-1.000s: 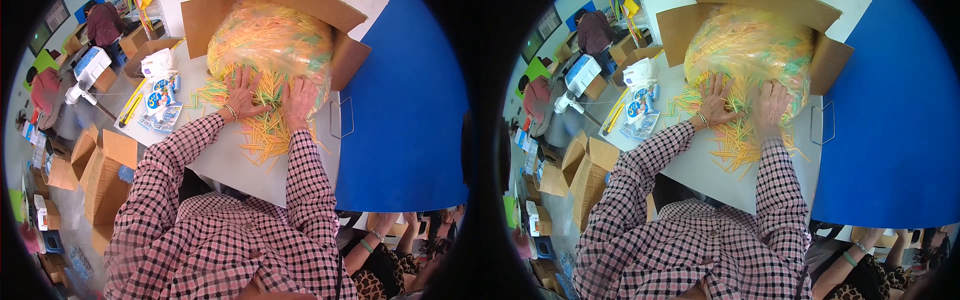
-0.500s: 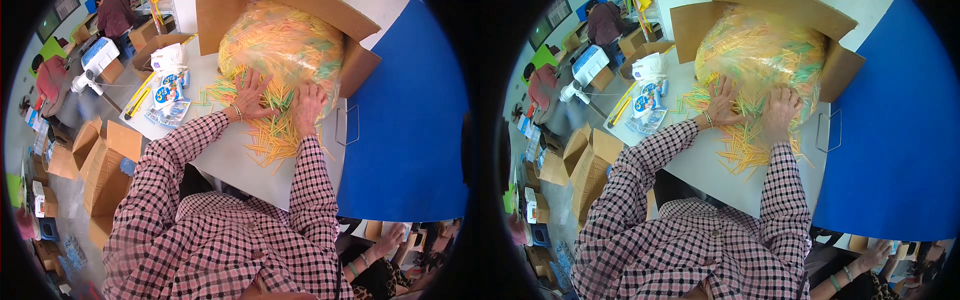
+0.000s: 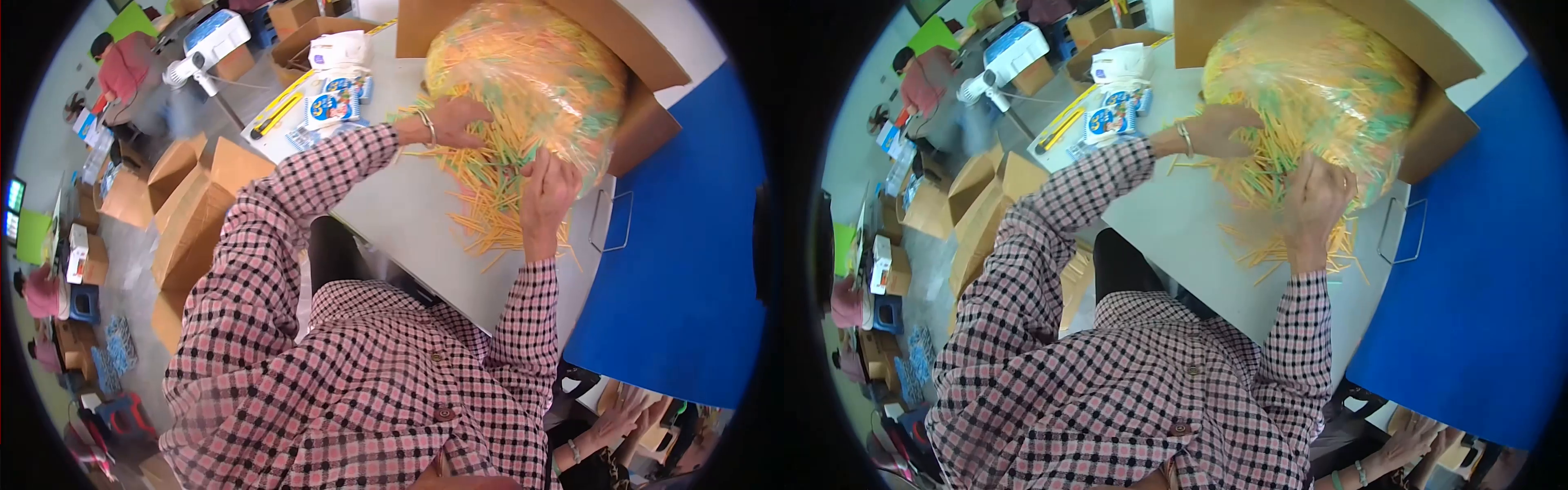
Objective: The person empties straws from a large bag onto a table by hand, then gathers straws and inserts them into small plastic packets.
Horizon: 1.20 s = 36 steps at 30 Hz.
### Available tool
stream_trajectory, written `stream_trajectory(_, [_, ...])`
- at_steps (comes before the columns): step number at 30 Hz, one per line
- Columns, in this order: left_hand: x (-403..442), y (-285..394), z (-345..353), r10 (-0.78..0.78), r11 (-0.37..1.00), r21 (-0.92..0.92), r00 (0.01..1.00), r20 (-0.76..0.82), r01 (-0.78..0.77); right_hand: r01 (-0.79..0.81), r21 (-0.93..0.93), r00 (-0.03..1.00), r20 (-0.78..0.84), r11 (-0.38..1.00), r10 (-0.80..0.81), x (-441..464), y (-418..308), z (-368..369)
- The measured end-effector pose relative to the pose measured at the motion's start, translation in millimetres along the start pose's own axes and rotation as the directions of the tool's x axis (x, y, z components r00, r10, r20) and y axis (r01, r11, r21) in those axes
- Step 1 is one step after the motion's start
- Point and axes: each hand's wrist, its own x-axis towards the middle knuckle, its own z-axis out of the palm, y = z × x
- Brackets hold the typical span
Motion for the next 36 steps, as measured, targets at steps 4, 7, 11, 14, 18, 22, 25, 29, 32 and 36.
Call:
stream_trajectory(4, [-62,-19,-72,-0.031,0.999,-0.028,0.992,-0.122,0.028,0.051,0.041,0.999,0.015,0.998,-0.052,-33,-16,-2])
stream_trajectory(7, [-115,-39,-117,-0.333,0.920,0.178,0.936,-0.109,0.348,0.015,0.174,1.000,0.017,0.985,-0.018,-53,-28,2])
stream_trajectory(11, [-168,-76,-118,-0.408,0.856,0.269,0.896,-0.174,0.441,-0.145,0.424,0.984,0.153,0.894,0.087,-66,-43,10])
stream_trajectory(14, [-189,-37,-97,-0.389,0.881,0.239,0.913,-0.123,0.407,-0.158,0.506,0.979,0.193,0.848,0.067,-73,-52,13])
stream_trajectory(18, [-200,0,-60,-0.397,0.750,0.489,0.894,-0.207,0.446,-0.243,0.552,0.952,0.292,0.798,0.089,-82,-57,17])
stream_trajectory(22, [-196,5,-53,-0.423,0.656,0.601,0.882,-0.208,0.456,-0.295,0.563,0.931,0.350,0.772,0.101,-87,-55,26])
stream_trajectory(25, [-187,17,-59,-0.226,0.707,0.578,0.906,-0.359,0.406,-0.442,0.677,0.885,0.434,0.589,0.166,-90,-50,34])
stream_trajectory(29, [-158,62,-49,0.126,0.851,0.506,0.882,-0.454,0.138,-0.719,0.664,0.695,0.679,0.206,0.238,-78,-57,34])
stream_trajectory(32, [-150,87,-34,0.268,0.880,0.470,0.893,-0.361,-0.074,-0.811,0.533,0.488,0.843,-0.242,0.225,-63,-59,21])
stream_trajectory(36, [-139,94,-21,0.410,0.855,0.432,0.884,-0.224,-0.287,-0.741,0.530,0.472,0.848,-0.413,0.242,-76,-31,44])
